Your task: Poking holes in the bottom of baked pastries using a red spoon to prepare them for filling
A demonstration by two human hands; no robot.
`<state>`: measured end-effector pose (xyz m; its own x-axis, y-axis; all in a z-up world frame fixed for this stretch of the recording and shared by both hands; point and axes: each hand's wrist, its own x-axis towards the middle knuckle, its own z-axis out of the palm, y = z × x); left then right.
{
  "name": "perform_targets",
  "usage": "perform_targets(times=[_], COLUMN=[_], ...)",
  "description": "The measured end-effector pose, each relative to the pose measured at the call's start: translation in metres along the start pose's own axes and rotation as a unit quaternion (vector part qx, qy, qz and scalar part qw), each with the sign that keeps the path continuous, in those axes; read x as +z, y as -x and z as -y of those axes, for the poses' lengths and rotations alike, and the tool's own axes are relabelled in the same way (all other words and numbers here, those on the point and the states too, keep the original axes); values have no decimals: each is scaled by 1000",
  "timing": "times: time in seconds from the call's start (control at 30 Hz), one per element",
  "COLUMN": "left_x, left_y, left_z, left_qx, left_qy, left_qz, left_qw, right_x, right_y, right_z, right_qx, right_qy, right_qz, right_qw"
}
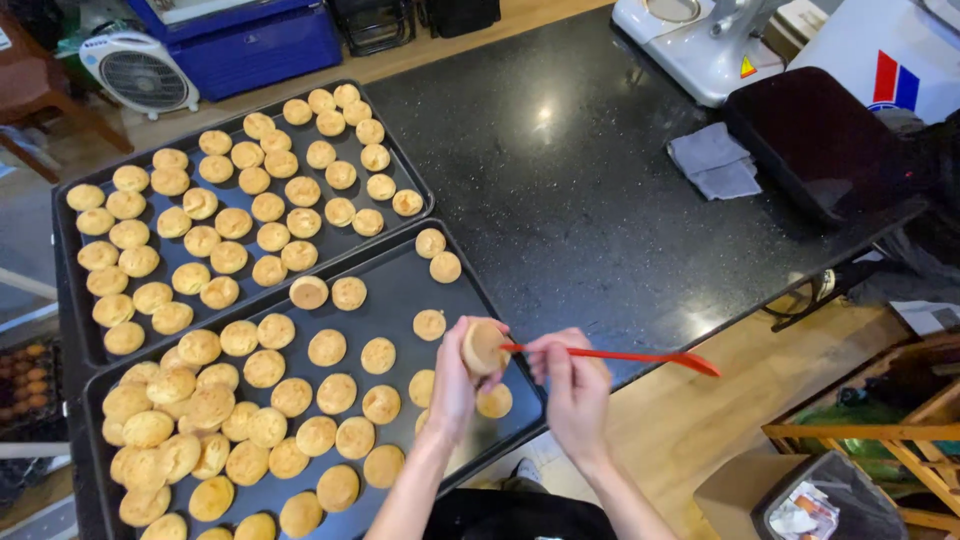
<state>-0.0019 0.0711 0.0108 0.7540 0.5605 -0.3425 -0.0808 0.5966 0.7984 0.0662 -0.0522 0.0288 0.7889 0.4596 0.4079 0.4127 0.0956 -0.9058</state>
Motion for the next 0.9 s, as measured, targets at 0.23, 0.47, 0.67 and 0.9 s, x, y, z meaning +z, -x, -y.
perform_targets(times=[0.23,0.47,0.67,0.9], left_x=[-9,-27,-37,-37], left_y=[47,67,69,75], left_z=[-10,-1,10,12], left_qx=[90,59,-67,95], left_qy=[-139,-188,31,-245], left_qz=[-98,-49,114,159], left_qw=[981,979,991,952], right_x=[20,22,23,4], right_y=[23,60,90,78], right_z=[17,-6,-35,-34], right_qx=[-124,-57,267,137], right_qy=[32,46,-279,109], right_qz=[122,140,-60,6], right_qw=[984,987,920,985])
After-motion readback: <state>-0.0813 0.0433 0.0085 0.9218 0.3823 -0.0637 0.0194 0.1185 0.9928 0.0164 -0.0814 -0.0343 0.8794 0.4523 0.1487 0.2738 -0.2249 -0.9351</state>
